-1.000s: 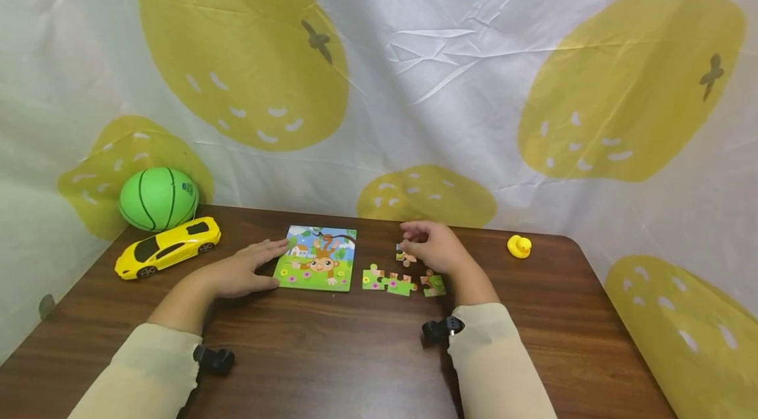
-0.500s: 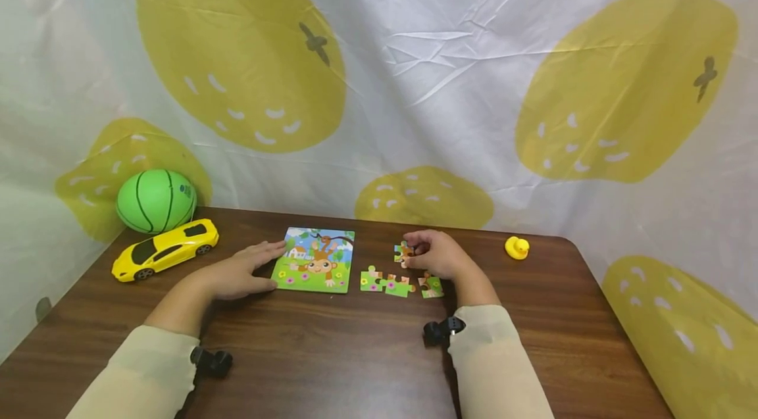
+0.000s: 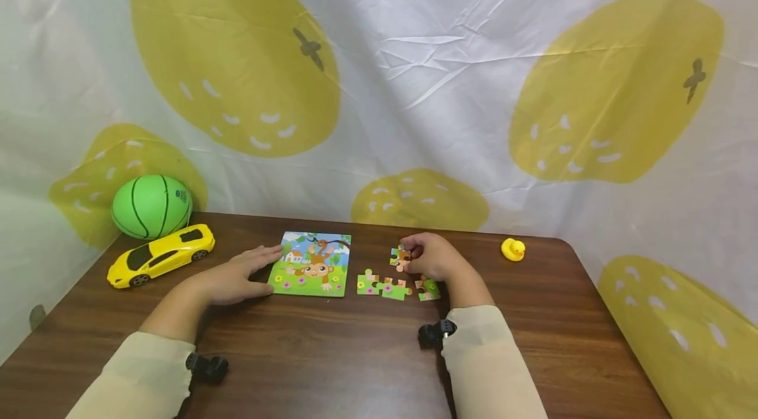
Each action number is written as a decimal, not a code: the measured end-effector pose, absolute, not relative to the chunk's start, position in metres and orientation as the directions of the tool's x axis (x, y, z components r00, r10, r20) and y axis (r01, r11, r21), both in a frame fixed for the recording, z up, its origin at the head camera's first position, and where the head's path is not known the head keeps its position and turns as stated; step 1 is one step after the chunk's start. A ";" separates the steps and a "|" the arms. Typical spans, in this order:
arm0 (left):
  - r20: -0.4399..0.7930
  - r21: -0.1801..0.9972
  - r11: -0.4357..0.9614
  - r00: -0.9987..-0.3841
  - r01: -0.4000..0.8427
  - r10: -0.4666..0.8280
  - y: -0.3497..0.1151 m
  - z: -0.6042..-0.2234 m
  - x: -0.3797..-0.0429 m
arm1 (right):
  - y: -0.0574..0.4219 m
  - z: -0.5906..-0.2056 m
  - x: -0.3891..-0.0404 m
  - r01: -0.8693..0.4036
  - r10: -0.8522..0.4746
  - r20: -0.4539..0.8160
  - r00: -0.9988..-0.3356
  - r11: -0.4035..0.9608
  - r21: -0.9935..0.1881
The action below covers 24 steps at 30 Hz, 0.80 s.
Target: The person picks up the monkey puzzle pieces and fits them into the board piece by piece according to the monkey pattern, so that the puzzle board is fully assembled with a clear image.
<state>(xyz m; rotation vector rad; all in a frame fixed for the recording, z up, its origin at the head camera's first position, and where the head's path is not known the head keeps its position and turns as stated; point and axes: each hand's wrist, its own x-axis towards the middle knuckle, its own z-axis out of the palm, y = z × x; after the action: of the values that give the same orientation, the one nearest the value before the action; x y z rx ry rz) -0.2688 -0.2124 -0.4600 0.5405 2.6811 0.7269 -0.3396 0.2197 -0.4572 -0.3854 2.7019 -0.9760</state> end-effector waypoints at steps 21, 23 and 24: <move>-0.190 0.535 0.799 -0.883 0.272 0.428 -0.214 -0.461 -0.269 | 0.215 -0.448 -0.334 -0.265 -0.356 -0.029 -0.934 0.746 -0.611; -0.188 0.534 0.799 -0.882 0.277 0.432 -0.213 -0.461 -0.268 | 0.211 -0.444 -0.332 -0.282 -0.377 -0.020 -0.926 0.724 -0.630; -0.190 0.534 0.799 -0.882 0.276 0.431 -0.213 -0.461 -0.268 | 0.207 -0.443 -0.330 -0.292 -0.391 -0.016 -0.920 0.714 -0.637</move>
<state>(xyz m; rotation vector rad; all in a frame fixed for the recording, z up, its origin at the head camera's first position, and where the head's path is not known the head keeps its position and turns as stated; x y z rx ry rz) -0.2684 -0.2133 -0.4607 0.5417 2.6854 0.7303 -0.3304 0.2074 -0.4427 -0.5551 2.7679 -0.9902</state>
